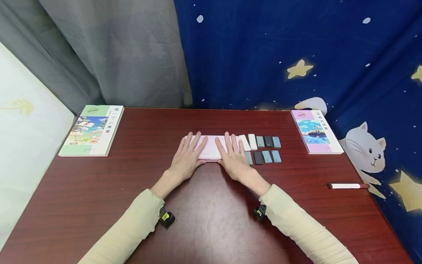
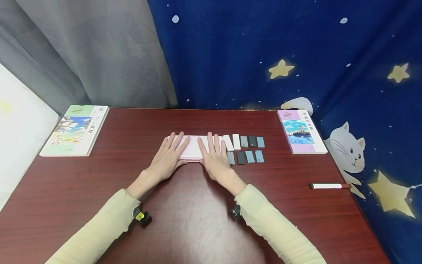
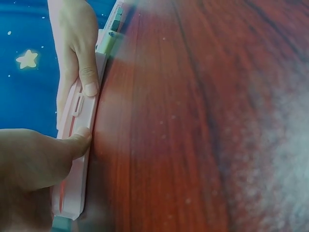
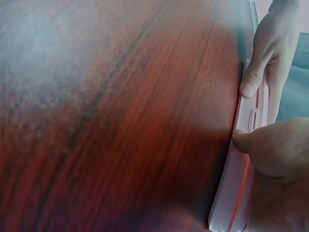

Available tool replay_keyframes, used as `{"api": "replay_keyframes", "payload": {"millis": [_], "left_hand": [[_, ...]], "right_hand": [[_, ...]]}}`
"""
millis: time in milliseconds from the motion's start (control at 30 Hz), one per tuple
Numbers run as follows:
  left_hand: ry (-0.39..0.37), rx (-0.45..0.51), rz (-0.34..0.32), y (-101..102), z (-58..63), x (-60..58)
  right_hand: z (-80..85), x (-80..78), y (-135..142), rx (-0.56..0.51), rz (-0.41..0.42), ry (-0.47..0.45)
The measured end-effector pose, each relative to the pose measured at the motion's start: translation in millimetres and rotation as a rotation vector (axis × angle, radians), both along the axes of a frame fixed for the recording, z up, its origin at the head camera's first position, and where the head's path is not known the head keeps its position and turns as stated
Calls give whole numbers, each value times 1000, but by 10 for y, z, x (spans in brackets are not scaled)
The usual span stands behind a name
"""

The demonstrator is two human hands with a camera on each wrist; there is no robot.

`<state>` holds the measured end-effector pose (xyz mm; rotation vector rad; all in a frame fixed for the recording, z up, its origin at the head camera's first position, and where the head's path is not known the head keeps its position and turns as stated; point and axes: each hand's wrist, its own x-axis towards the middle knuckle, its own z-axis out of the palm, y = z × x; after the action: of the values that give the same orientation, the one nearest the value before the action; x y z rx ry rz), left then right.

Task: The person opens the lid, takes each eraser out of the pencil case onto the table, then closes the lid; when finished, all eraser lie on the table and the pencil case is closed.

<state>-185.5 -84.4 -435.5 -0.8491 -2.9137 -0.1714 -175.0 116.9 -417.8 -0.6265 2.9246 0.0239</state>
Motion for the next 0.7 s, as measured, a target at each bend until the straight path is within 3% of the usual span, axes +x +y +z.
{"api": "replay_keyframes", "payload": {"millis": [700], "left_hand": [[-39, -38, 18, 24, -10, -16]], "right_hand": [[0, 23, -14, 24, 10, 1]]}}
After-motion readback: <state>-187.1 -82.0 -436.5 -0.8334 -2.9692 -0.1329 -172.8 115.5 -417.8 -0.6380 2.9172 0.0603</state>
